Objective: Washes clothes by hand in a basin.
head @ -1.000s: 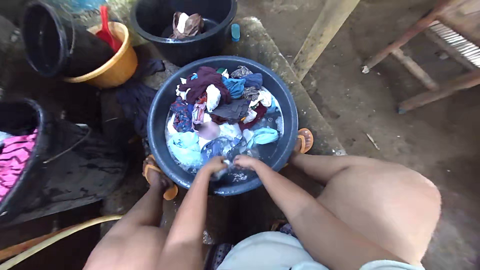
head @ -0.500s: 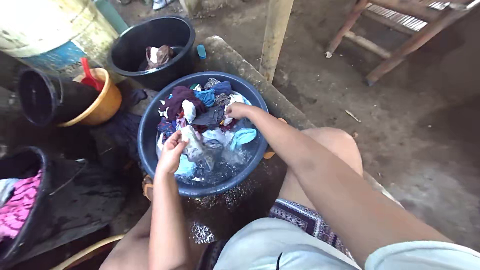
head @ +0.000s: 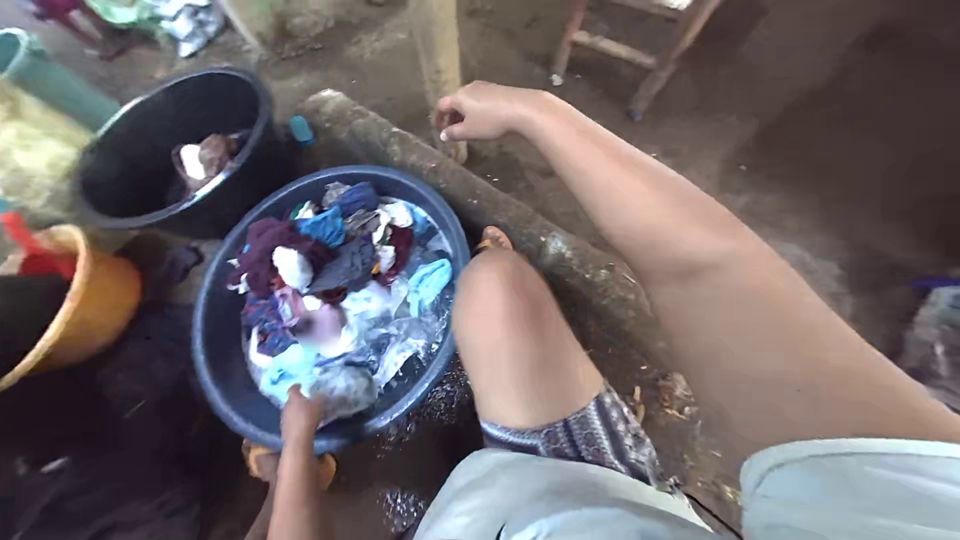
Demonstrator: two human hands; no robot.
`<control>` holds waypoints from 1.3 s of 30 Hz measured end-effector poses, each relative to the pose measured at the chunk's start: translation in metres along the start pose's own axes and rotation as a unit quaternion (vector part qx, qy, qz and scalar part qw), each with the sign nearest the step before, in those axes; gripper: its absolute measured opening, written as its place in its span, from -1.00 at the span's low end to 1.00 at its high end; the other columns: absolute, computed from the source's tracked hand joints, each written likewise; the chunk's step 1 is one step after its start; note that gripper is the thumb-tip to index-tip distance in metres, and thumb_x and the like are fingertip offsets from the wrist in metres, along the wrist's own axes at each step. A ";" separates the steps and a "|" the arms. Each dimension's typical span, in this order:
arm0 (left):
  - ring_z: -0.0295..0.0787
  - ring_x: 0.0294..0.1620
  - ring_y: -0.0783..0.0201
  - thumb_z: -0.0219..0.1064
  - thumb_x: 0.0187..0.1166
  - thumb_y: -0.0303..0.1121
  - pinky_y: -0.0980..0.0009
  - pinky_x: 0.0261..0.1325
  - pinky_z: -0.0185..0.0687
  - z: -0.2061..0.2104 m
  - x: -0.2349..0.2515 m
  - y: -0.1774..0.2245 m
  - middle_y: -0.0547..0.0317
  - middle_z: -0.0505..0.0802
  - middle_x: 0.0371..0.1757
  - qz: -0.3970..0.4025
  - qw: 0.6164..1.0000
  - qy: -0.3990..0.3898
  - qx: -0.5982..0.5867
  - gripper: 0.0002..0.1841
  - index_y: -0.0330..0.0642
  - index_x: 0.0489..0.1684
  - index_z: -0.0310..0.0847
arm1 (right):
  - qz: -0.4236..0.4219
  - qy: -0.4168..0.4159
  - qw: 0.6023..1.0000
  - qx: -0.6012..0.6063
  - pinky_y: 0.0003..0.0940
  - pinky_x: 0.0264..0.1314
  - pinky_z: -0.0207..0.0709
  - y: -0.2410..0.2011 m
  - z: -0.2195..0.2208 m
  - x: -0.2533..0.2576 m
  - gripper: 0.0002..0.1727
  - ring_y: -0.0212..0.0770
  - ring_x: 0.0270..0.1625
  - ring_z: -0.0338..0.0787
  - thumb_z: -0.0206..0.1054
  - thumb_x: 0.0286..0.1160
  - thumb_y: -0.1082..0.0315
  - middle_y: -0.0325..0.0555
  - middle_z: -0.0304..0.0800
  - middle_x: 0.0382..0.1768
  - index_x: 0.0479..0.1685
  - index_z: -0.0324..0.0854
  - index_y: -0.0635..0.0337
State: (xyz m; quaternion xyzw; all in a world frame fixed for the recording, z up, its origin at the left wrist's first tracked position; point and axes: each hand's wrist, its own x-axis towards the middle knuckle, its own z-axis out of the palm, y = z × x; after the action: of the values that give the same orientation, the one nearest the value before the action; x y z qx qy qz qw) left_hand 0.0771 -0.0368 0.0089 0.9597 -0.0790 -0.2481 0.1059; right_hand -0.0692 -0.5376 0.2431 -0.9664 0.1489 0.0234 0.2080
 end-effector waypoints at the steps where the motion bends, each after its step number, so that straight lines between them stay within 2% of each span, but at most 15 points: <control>1: 0.46 0.51 -0.64 0.52 0.49 -0.35 -0.47 0.44 0.42 0.007 -0.004 0.001 -0.72 0.43 0.56 0.008 0.999 0.014 0.036 -0.21 -0.39 0.73 0.23 | 0.013 0.004 1.000 0.021 0.21 0.57 0.40 0.021 0.004 -0.019 -0.58 0.16 0.42 0.71 0.22 0.79 0.18 0.18 0.75 0.33 0.46 0.60 0.21; 7: 0.34 0.72 -0.35 0.39 0.58 -0.47 -0.26 0.72 0.21 0.053 0.019 0.041 -0.40 0.47 0.68 0.261 0.938 -0.148 0.171 -0.46 -0.38 0.58 0.49 | 0.161 0.019 0.971 0.178 0.20 0.59 0.41 0.146 0.112 -0.113 -0.59 0.17 0.41 0.71 0.26 0.77 0.24 0.23 0.75 0.31 0.45 0.60 0.26; 12: 0.44 0.64 -0.36 0.33 0.69 -0.16 -0.32 0.58 0.38 0.075 0.011 0.069 -0.41 0.46 0.67 0.134 0.908 -0.219 0.331 -0.34 -0.35 0.70 0.31 | 0.266 0.042 0.890 0.368 0.06 0.43 0.59 0.186 0.220 -0.165 -0.63 0.09 0.22 0.82 0.18 0.82 0.29 0.25 0.77 0.21 0.41 0.59 0.32; 15: 0.48 0.60 -0.39 0.32 0.70 -0.09 -0.30 0.57 0.39 0.075 0.006 0.069 -0.46 0.52 0.61 0.072 0.900 -0.229 0.364 -0.32 -0.35 0.69 0.31 | 0.306 0.088 0.801 0.508 -0.07 0.30 0.64 0.177 0.272 -0.172 -0.61 -0.02 0.15 0.82 0.09 0.87 0.27 0.21 0.78 0.18 0.44 0.53 0.35; 18: 0.53 0.59 -0.29 0.29 0.72 -0.01 -0.26 0.61 0.35 0.081 0.018 0.039 -0.32 0.70 0.47 0.066 0.897 -0.248 0.360 -0.47 -0.23 0.47 0.62 | 0.352 0.110 0.701 0.610 -0.02 0.32 0.57 0.146 0.315 -0.158 -0.54 0.01 0.26 0.76 0.01 0.91 0.14 0.19 0.75 0.29 0.49 0.49 0.28; 21: 0.47 0.62 -0.31 0.32 0.66 0.10 -0.32 0.57 0.36 0.084 0.016 0.021 -0.31 0.67 0.50 0.059 0.906 -0.226 0.354 -0.47 -0.11 0.38 0.72 | 0.378 0.086 0.655 0.649 0.11 0.67 0.34 0.114 0.347 -0.137 -0.37 0.10 0.64 0.51 -0.11 0.92 -0.05 0.21 0.51 0.60 0.64 0.41 0.27; 22: 0.46 0.63 -0.32 0.36 0.64 0.07 -0.31 0.56 0.37 0.083 0.013 0.022 -0.33 0.64 0.53 0.064 0.912 -0.219 0.341 -0.47 -0.13 0.37 0.72 | 0.373 0.070 0.651 0.657 0.12 0.73 0.27 0.099 0.347 -0.134 -0.30 0.14 0.69 0.46 -0.19 0.93 -0.10 0.28 0.45 0.64 0.66 0.39 0.33; 24: 0.46 0.62 -0.35 0.50 0.55 -0.10 -0.28 0.58 0.39 0.072 0.012 0.021 -0.44 0.58 0.55 0.092 0.943 -0.198 0.250 -0.48 -0.31 0.33 0.71 | 0.362 0.052 0.614 0.699 0.02 0.45 0.50 0.067 0.342 -0.122 -0.19 0.07 0.41 0.65 -0.34 0.89 -0.21 0.28 0.61 0.42 0.57 0.42 0.35; 26: 0.56 0.48 -0.34 0.58 0.40 -0.39 -0.23 0.53 0.46 0.050 0.008 0.020 -0.52 0.63 0.41 0.129 0.975 -0.166 0.066 -0.52 -0.54 0.22 0.66 | 0.334 0.057 0.589 0.734 0.04 0.37 0.58 0.050 0.328 -0.112 -0.15 0.04 0.33 0.69 -0.27 0.80 -0.34 0.23 0.64 0.36 0.59 0.41 0.23; 28: 0.68 0.27 -0.15 0.53 0.38 -0.54 -0.09 0.39 0.58 0.008 -0.014 0.037 -0.40 0.74 0.23 0.140 0.976 -0.133 -0.102 -0.51 -0.54 0.30 0.58 | 0.310 0.048 0.632 0.709 0.13 0.44 0.54 0.049 0.298 -0.110 -0.21 0.06 0.45 0.65 -0.09 0.76 -0.35 0.17 0.60 0.49 0.67 0.40 0.08; 30: 0.74 0.10 0.13 0.50 0.43 -0.53 0.11 0.28 0.66 -0.040 -0.037 0.064 -0.21 0.80 0.09 0.158 0.969 -0.093 -0.168 -0.58 -0.52 0.24 0.59 | 0.253 0.041 0.694 0.672 -0.01 0.45 0.49 0.050 0.240 -0.104 -0.37 -0.07 0.49 0.57 0.03 0.83 -0.13 0.02 0.54 0.54 0.69 0.37 0.04; 31: 0.73 0.05 0.21 0.48 0.48 -0.51 0.17 0.26 0.65 -0.064 -0.049 0.074 -0.17 0.80 0.05 0.166 0.967 -0.071 -0.180 -0.62 -0.53 0.20 0.59 | 0.217 0.030 0.733 0.643 0.08 0.55 0.43 0.048 0.207 -0.101 -0.40 -0.01 0.61 0.50 0.05 0.84 -0.05 0.03 0.48 0.63 0.73 0.35 0.04; 34: 0.64 -0.26 0.45 0.37 0.61 -0.38 0.35 -0.02 0.64 -0.110 -0.064 0.087 0.16 0.73 -0.31 0.202 0.954 0.030 -0.220 -0.81 -0.40 -0.18 0.64 | 0.113 0.013 0.862 0.494 0.02 0.54 0.44 0.039 0.116 -0.073 -0.49 -0.08 0.58 0.55 0.07 0.84 0.05 -0.04 0.56 0.57 0.65 0.42 0.02; 37: 0.61 -0.35 0.40 0.38 0.59 -0.44 0.29 -0.13 0.61 -0.119 -0.054 0.083 0.18 0.71 -0.39 0.217 0.930 0.063 -0.288 -0.88 -0.32 -0.30 0.66 | 0.017 -0.017 0.933 0.359 -0.26 0.28 0.54 -0.003 0.053 -0.033 -0.56 -0.25 0.26 0.72 0.03 0.88 0.12 -0.02 0.74 0.29 0.54 0.47 0.13; 39: 0.67 -0.22 0.31 0.35 0.63 -0.45 0.21 -0.01 0.66 -0.098 -0.035 0.079 0.05 0.77 -0.23 0.212 0.926 0.026 -0.313 -0.86 -0.38 -0.08 0.67 | 0.036 -0.042 0.963 0.262 -0.19 0.26 0.57 -0.084 0.023 -0.033 -0.59 -0.04 0.27 0.73 -0.01 0.88 0.31 0.23 0.70 0.29 0.51 0.44 0.35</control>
State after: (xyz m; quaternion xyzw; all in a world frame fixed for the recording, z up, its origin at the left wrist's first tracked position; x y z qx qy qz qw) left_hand 0.0870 -0.0897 0.1276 0.8450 -0.1957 -0.2065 0.4528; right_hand -0.0756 -0.4458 0.2593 -0.8702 0.1758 0.0320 0.4592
